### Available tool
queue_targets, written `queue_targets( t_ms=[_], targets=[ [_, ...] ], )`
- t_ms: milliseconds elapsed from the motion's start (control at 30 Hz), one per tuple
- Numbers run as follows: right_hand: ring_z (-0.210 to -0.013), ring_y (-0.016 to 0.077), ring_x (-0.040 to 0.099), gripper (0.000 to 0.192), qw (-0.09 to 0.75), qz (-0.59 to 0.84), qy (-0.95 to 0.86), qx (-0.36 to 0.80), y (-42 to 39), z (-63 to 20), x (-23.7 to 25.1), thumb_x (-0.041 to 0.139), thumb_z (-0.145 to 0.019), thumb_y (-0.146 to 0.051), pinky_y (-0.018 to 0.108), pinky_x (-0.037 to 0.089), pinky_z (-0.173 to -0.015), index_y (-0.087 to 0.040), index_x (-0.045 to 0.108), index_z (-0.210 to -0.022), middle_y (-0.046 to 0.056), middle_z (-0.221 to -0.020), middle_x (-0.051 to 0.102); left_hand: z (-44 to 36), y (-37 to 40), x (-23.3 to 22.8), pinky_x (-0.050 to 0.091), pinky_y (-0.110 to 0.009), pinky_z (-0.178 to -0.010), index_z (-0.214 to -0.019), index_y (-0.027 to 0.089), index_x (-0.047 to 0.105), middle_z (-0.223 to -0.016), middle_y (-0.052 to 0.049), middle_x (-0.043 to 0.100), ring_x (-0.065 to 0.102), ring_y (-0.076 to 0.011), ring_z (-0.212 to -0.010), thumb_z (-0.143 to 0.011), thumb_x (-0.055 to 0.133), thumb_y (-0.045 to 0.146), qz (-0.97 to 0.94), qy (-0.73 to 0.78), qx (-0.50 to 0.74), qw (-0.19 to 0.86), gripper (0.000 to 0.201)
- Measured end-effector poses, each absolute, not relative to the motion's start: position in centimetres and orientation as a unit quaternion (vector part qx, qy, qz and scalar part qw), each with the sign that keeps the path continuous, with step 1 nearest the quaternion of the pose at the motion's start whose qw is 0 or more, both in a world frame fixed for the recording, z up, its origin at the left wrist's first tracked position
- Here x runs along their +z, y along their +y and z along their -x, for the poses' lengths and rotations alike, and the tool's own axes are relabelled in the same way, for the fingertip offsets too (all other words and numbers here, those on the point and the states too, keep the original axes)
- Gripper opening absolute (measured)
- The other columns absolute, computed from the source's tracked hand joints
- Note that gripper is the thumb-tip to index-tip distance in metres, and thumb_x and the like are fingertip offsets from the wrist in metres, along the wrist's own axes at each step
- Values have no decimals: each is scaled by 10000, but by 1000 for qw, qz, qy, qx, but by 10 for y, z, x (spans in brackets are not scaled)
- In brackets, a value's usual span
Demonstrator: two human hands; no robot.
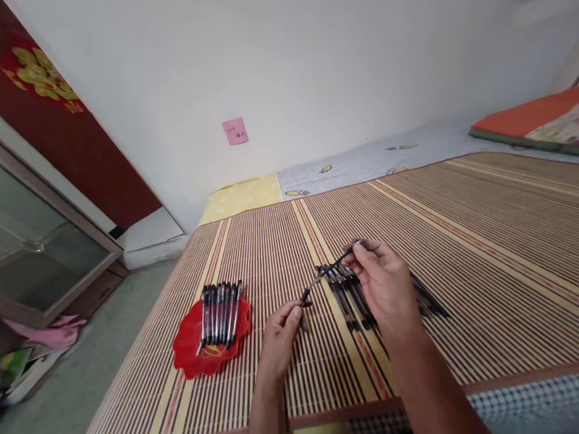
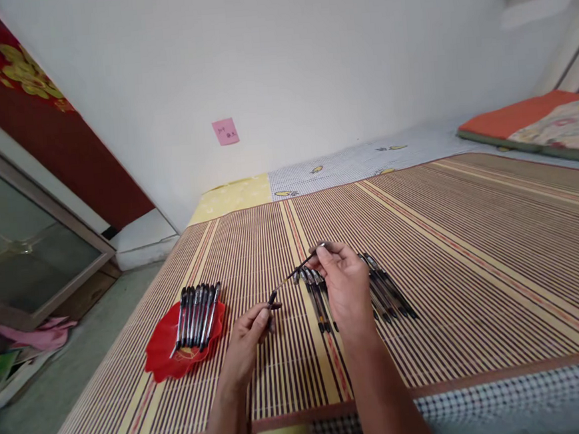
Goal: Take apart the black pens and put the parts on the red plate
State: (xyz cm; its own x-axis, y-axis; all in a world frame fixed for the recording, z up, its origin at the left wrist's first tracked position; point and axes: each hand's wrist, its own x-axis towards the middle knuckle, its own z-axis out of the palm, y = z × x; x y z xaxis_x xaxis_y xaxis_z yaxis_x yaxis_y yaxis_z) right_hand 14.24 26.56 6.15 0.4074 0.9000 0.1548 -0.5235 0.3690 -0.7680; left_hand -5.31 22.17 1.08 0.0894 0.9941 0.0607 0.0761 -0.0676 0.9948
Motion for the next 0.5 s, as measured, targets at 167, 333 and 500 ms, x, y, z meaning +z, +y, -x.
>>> queue_targets(
  t_ms=[167, 333, 500],
  targets=[
    [-654, 101, 655, 246, 767, 327, -302, 463, 266, -144, 59, 856, -706, -315, 231, 560, -636, -188, 691, -837, -3, -787, 707, 56, 222, 6, 405, -261, -697, -1063, 186, 761, -740, -12, 585, 519, -155, -717, -909, 626, 457, -552, 476, 480, 487, 340],
    [-663, 103, 659, 240, 766, 313, -302, 473, 266, -146, 59, 855, -706, -302, 236, 574, -662, -185, 689, -834, 4, -802, 710, 58, 222, 2, 422, -270, -730, -1042, 186, 770, -820, -37, 637, 544, -164, -768, -900, 647, 437, -559, 470, 486, 480, 313],
    [-649, 99, 655, 223, 769, 309, -306, 469, 265, -146, 60, 848, -715, -287, 230, 573, -649, -190, 695, -846, -3, -795, 706, 58, 222, 4, 420, -272, -721, -1084, 183, 765, -793, -32, 622, 537, -167, -756, -903, 637, 441, -560, 469, 483, 483, 341]
  ],
)
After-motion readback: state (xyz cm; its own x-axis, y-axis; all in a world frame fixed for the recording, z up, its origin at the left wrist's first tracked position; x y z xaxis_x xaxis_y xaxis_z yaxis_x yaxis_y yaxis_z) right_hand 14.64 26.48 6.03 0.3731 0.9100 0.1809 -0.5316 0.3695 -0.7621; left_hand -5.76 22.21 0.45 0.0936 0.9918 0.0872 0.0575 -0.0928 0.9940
